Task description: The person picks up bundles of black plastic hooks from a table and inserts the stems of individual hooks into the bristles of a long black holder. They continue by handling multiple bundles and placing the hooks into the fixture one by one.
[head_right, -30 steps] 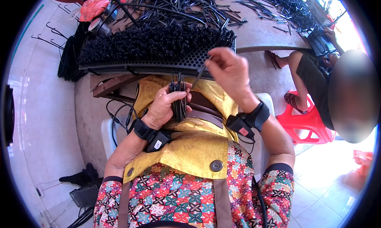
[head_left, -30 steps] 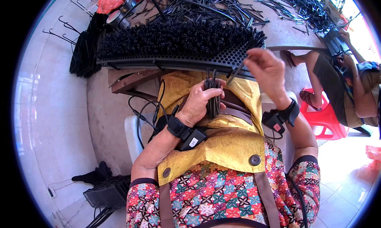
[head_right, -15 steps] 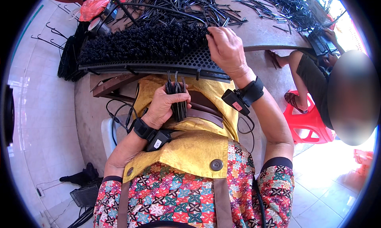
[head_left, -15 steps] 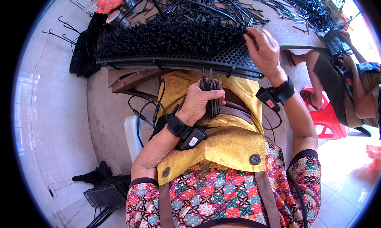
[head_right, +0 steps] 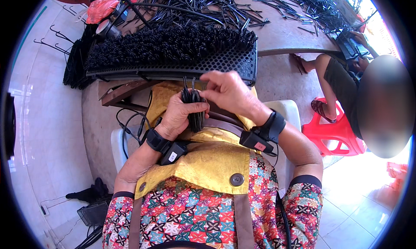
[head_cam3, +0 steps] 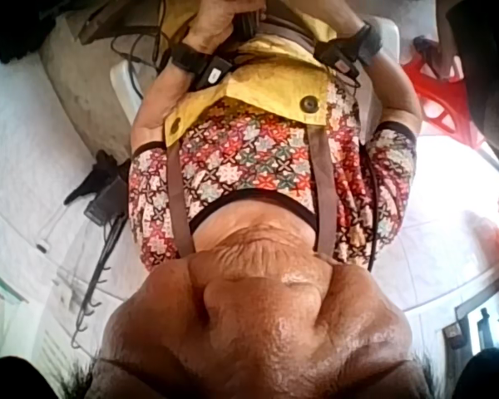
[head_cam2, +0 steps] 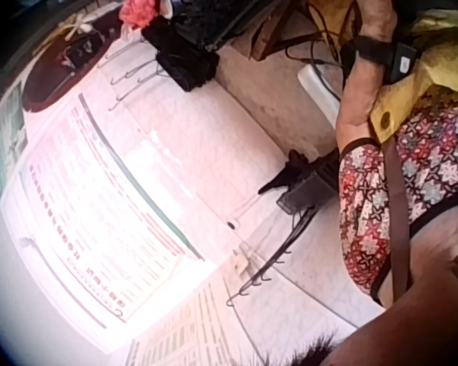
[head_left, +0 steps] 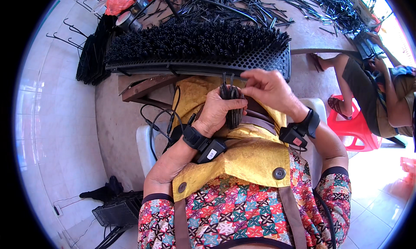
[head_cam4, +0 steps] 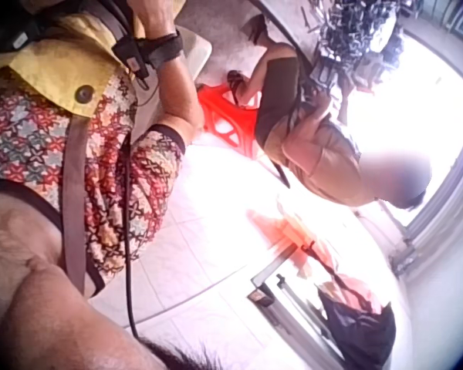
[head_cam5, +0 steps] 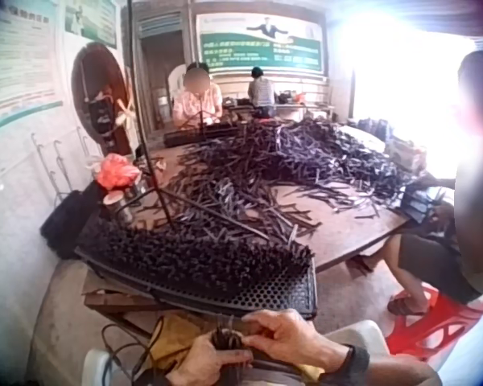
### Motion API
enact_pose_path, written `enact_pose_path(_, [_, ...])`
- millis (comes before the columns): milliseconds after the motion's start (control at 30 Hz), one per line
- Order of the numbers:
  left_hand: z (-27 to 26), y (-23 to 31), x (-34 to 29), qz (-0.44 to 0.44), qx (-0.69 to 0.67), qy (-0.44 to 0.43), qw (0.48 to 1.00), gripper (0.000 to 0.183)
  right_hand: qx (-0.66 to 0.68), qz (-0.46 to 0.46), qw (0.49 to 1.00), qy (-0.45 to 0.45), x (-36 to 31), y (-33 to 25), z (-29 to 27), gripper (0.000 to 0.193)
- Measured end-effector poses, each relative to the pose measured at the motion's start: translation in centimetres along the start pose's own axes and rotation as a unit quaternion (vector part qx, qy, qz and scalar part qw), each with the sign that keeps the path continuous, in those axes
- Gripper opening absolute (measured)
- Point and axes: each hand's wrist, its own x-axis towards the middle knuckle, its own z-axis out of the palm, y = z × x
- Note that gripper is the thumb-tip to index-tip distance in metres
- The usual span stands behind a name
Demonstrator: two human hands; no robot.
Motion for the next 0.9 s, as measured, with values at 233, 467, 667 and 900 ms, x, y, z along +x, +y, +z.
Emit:
enact_pose_path(233, [0.1,0.3,-0.1,-0.003,0.010,-0.029,1.000,0.022,0.033,0.061,0.990,0.122,0.5,-0.2,-2.2,0.010])
enact_pose_path(467, [-0.1,0.1,-0.1,-0.003,0.021,-0.048,0.999,0.023,0.026,0.033,0.988,0.147,1.0,-0.3,-2.9,0.008])
enact_pose_path(667, [-0.2,0.0,-0.1,-0.008,-0.004,-0.070,0.997,0.025,-0.021,-0.071,0.953,0.293,2.9,0.6,-4.4,0.006])
enact_pose_path(900, [-0.5,-0.2,0.0,-0.021,0.003,-0.061,0.998,0.025,-0.282,-0.254,0.869,0.316,4.5,1.2,-5.0,0.012])
